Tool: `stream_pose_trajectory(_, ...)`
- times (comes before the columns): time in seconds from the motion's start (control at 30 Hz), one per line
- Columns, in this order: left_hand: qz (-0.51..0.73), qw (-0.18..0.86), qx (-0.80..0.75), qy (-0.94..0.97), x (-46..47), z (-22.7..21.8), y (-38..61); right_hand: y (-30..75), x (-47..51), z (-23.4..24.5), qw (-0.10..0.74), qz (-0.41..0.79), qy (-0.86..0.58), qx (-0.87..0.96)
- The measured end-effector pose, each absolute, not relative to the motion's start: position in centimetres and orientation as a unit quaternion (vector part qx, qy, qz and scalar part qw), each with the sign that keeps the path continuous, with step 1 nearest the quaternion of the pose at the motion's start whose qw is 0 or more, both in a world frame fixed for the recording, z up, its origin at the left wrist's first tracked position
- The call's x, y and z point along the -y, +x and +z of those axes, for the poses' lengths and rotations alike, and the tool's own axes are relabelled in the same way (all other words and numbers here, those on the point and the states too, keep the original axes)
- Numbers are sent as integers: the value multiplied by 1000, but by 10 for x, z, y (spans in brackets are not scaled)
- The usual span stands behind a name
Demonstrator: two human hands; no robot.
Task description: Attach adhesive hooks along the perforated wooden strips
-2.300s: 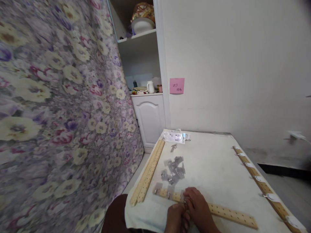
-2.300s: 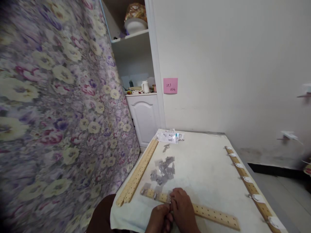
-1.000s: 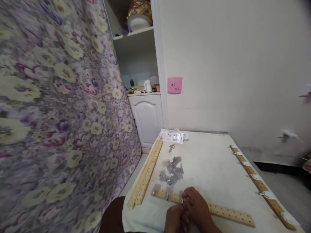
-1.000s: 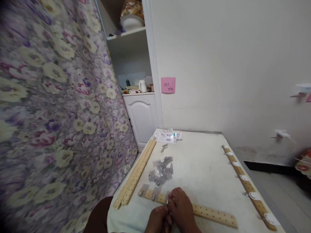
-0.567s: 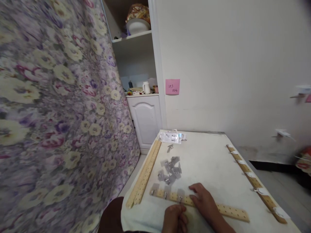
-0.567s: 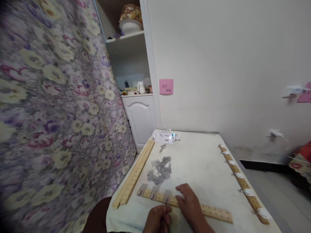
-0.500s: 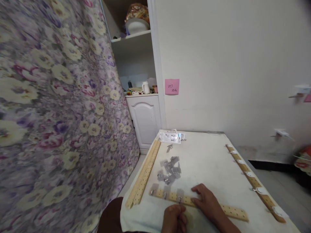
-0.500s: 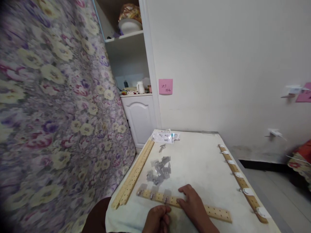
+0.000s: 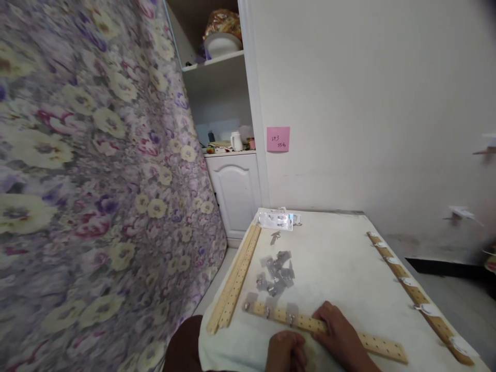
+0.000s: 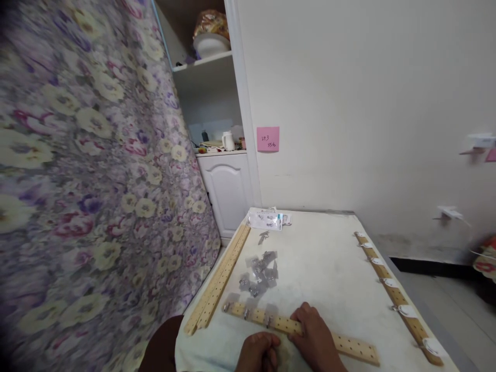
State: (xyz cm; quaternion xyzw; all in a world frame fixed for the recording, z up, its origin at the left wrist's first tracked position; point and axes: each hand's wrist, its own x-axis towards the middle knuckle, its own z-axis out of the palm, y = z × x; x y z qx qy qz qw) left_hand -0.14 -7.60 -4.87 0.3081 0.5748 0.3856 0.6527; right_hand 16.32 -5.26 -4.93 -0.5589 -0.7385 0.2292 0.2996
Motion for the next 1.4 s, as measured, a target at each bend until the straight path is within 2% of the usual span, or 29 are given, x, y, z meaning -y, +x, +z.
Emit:
stream_pose_trajectory(0.1, 388, 650, -575, 310, 76, -51, -2, 159, 54, -49, 314, 225, -560, 733)
stream_pose_trajectory(0.37, 387, 637, -578, 334, 76, -53, -2, 151, 50, -49, 281, 239, -580, 726)
stream_pose_trajectory(0.7, 322, 584, -547, 506, 79, -47, -13, 155, 45, -53, 275, 272, -582, 715)
stream_pose_trajectory(0.87, 339, 452, -595, 571, 58, -3, -45, 173, 37, -57, 299, 336, -549, 705)
stream_pose_trajectory(0.97, 307, 260, -617, 677, 33, 23, -63, 180, 31, -61, 325, 338, -559, 684)
stream_pose_trajectory(1.07, 202, 102, -638, 736, 9, 32, -70, 181, 27, -64, 336, 331, -569, 673)
stream_pose_trajectory(1.4, 78, 52, -673, 734, -14, 21, -62, 181, 23, -69, 343, 335, -575, 663)
